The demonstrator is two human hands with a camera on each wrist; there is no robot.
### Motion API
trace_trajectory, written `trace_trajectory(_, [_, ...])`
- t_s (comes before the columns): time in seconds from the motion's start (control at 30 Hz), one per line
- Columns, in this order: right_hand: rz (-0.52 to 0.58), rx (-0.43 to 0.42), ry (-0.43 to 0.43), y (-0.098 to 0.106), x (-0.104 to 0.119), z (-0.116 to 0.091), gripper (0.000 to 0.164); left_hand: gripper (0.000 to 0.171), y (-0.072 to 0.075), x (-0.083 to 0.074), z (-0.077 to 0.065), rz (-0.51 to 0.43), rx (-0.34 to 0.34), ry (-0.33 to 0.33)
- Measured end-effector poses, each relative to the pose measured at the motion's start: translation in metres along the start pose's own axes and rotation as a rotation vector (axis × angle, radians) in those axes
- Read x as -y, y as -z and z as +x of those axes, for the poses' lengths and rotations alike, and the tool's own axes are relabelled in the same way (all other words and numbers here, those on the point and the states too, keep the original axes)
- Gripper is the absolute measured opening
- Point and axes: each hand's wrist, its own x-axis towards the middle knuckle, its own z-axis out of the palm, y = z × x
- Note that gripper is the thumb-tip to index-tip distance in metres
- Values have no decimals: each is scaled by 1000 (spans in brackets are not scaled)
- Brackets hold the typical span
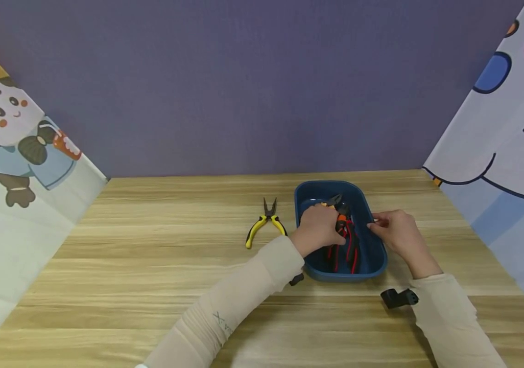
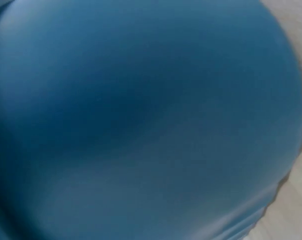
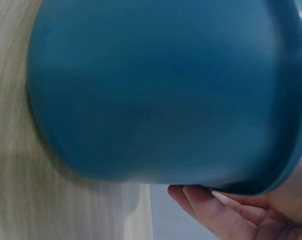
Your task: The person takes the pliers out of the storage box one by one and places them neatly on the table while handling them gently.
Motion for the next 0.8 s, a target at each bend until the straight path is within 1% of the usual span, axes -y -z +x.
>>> trace_trajectory(0.27, [-1,-16,16,-1,0,0,33,38,11,6,-7,-36,-33,-12])
trace_trajectory(0.37, [0,-19,23,-1,0,0,33,38,14,9,-10,-46,-35,-11])
trace_trajectory(0.47, [4,-19,23,-1,0,0,33,36,18,12,-13,-56,-54,-20])
trace_trajectory(0.7, [6,-11,5,-1,1,-1,33,34,29,20,-23,-102,-110,-77])
trace_trajectory(0.8, [7,-12,-4,-1,1,-1,34,32,34,23,-26,-112,-116,-98])
